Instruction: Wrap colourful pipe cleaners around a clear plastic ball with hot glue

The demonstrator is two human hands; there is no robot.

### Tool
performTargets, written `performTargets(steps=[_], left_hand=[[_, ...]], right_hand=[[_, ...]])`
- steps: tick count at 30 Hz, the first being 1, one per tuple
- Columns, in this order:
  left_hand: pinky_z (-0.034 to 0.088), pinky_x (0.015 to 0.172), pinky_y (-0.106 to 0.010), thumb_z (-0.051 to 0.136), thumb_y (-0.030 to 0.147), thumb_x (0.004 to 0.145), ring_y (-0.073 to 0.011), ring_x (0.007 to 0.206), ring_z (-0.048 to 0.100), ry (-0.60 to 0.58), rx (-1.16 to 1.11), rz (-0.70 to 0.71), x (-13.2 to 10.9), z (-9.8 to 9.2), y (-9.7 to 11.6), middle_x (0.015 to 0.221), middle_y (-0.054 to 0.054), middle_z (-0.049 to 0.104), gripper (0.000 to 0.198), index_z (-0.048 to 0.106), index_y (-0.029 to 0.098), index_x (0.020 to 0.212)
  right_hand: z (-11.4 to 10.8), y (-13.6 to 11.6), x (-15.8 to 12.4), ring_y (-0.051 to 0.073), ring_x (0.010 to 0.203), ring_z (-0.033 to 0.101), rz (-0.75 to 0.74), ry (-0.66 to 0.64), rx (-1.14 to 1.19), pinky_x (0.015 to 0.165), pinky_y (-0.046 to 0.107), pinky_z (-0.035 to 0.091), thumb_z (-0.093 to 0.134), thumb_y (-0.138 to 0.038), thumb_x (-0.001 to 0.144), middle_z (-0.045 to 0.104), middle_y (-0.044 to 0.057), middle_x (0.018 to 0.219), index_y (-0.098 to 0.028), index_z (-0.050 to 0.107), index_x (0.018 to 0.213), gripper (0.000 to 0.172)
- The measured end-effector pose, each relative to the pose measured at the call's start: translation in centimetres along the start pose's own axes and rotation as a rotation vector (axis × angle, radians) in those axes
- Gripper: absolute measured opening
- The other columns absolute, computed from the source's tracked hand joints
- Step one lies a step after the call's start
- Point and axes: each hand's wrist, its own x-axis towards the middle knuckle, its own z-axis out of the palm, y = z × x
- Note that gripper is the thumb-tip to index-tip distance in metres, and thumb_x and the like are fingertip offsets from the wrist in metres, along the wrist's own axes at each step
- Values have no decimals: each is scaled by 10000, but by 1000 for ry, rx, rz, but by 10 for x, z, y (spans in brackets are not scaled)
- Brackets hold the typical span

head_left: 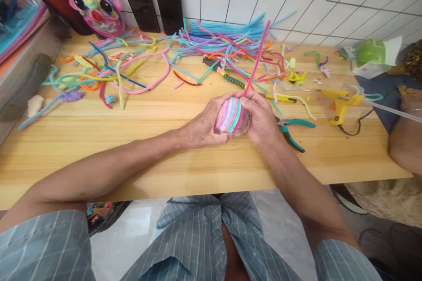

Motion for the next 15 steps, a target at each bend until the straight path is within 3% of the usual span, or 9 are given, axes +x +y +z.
performTargets(steps=[5,15], left_hand=[[394,1387,-605,924,521,815,-443,1651,439,1,-7,-78,1,1,4,1773,-223,411,1179,262,221,1743],[389,1387,-596,847,419,863,-420,1638,443,-18,-66,-119,-1,-2,7,1745,-206,428,1050,271,233,1721]], right_hand=[[0,1,0,150,779,679,-7,1,7,758,301,589,943,-364,750,763,-45,855,-268,785,895,235],[-2,4,2,172,829,709,-18,9,-13,790,319,611,924,-357,760,794,-28,903,-271,798,906,211]])
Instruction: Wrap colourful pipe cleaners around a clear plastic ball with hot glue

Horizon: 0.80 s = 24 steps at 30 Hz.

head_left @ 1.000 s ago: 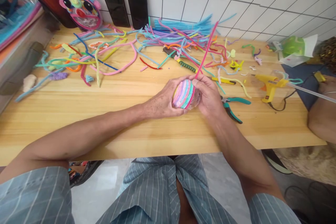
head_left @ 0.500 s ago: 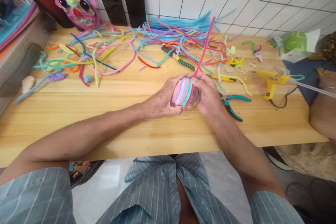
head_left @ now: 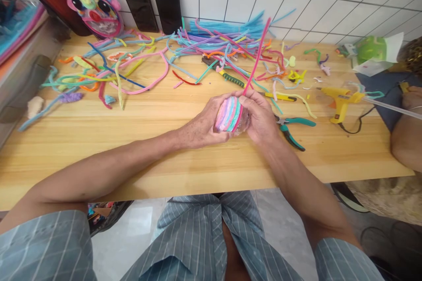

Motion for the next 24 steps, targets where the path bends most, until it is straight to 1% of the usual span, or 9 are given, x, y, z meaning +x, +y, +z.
performTargets(steps=[3,7,8,10,13,17,19,24], left_hand=[[410,1375,-585,882,485,845,-415,1620,468,15,-32,-68,1,-1,7,1723,-203,455,1037,329,228,1684],[522,1273,-565,910,666,811,-395,1486,611,64,-120,-274,2,0,20,1626,-207,555,1045,401,200,1596],[536,1255,-558,909,693,802,-390,1463,630,76,-135,-309,3,0,22,1613,-206,572,1056,408,193,1586],[536,1256,-545,910,693,795,-389,1470,630,95,-145,-333,3,1,25,1617,-204,583,1059,421,183,1583],[495,1304,-537,905,604,811,-394,1541,580,113,-129,-284,3,2,22,1667,-206,553,1016,433,178,1604],[458,1331,-555,895,453,800,-390,1571,549,120,-68,-148,1,4,13,1690,-181,534,983,428,236,1637],[462,1326,-556,903,432,787,-382,1553,559,123,-44,-91,0,5,8,1670,-167,541,983,432,259,1632],[499,1284,-549,938,434,770,-372,1485,589,117,-16,5,-1,5,-4,1578,-160,566,964,450,264,1584]], right_hand=[[0,0,0,166,847,708,-14,-6,4,806,315,610,926,-355,760,797,-28,931,-272,795,897,206],[2,0,-3,159,860,701,-5,-11,2,797,306,603,915,-359,774,790,-33,957,-283,803,907,189],[2,1,-4,162,860,701,0,-11,-1,795,310,604,914,-363,776,785,-35,950,-287,805,908,187],[3,1,-6,175,870,705,8,-12,-8,800,321,609,912,-370,772,781,-34,935,-293,806,905,187],[4,-1,-6,190,902,715,8,-18,-15,822,337,617,908,-367,760,797,-27,965,-295,808,908,194],[3,-4,-6,181,928,724,1,-26,3,837,328,617,926,-343,739,813,-26,1031,-292,813,900,204],[3,-5,-5,174,929,723,5,-33,9,849,323,617,941,-335,729,814,-30,1045,-293,814,892,211],[2,-5,-5,179,960,731,16,-36,-13,890,334,618,940,-346,730,817,-31,1091,-294,810,900,220]])
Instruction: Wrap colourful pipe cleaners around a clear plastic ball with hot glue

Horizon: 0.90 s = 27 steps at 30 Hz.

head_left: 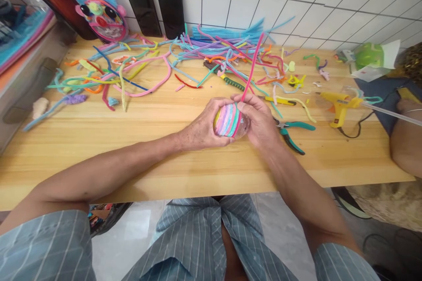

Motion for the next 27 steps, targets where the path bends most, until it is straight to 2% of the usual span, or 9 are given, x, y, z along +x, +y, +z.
performTargets(steps=[5,8,10,12,14,17,20,27], left_hand=[[467,1316,-560,934,438,793,-371,1541,543,-25,15,76,1,-3,-6,1591,-167,532,968,424,276,1600],[419,1361,-586,942,530,805,-394,1612,480,-64,19,62,3,-6,0,1665,-202,483,1032,395,262,1638],[382,1384,-619,926,649,804,-427,1660,421,-91,22,-39,4,-8,8,1732,-240,421,1120,357,228,1672],[360,1386,-658,877,750,813,-463,1680,384,-88,27,-206,5,-11,18,1770,-278,369,1189,319,182,1697],[380,1363,-687,844,796,814,-483,1650,422,-74,32,-354,7,-12,27,1761,-292,390,1209,320,154,1694],[508,1271,-641,838,769,818,-441,1487,597,-92,1,-440,11,-14,37,1642,-236,561,1091,422,164,1625],[586,1184,-552,853,680,817,-382,1371,677,-93,-33,-436,14,-13,41,1534,-173,656,953,503,185,1554],[588,1177,-512,892,626,773,-373,1384,671,-44,-62,-346,11,-10,32,1553,-180,646,1007,486,178,1578]], right_hand=[[1,-2,0,206,1001,742,29,-18,-16,932,357,615,923,-364,721,827,-20,1069,-292,799,927,251],[2,-5,0,203,941,733,40,-18,-8,887,350,617,933,-360,696,819,-23,985,-294,804,931,276],[2,-5,0,197,904,723,43,-16,-16,857,346,616,940,-371,697,810,-24,970,-293,803,943,292],[3,-5,-2,193,899,718,38,-16,-34,849,343,612,938,-391,716,803,-22,987,-292,799,966,303],[4,-5,-4,190,904,714,25,-19,-47,851,339,608,935,-406,733,798,-22,991,-293,799,978,302],[5,-4,-5,189,898,711,8,-27,-54,851,339,607,948,-419,732,797,-26,965,-296,805,968,302],[5,-5,-4,197,923,722,-2,-30,-58,861,344,611,965,-438,717,816,-19,985,-295,814,946,310],[4,-7,-2,192,917,724,-4,-6,-23,853,333,611,980,-396,668,834,-19,1025,-290,822,890,292]])
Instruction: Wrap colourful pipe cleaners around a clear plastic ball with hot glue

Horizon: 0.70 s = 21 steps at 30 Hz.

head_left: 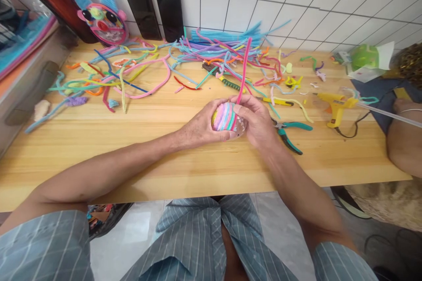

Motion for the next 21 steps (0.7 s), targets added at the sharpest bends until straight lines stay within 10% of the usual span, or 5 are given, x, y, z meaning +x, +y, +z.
performTargets(steps=[13,21], left_hand=[[443,1350,-581,951,624,764,-409,1579,539,-25,31,203,4,0,-20,1691,-196,523,1092,434,245,1648],[546,1232,-541,828,729,858,-379,1433,644,-37,19,-7,1,-3,0,1582,-196,625,960,483,183,1569]], right_hand=[[-4,1,1,196,942,719,-5,-26,-36,858,337,606,963,-431,715,803,-10,1038,-286,778,945,329],[0,1,-2,198,941,711,-20,-4,-28,838,328,606,991,-423,671,808,-15,1000,-299,801,922,338]])
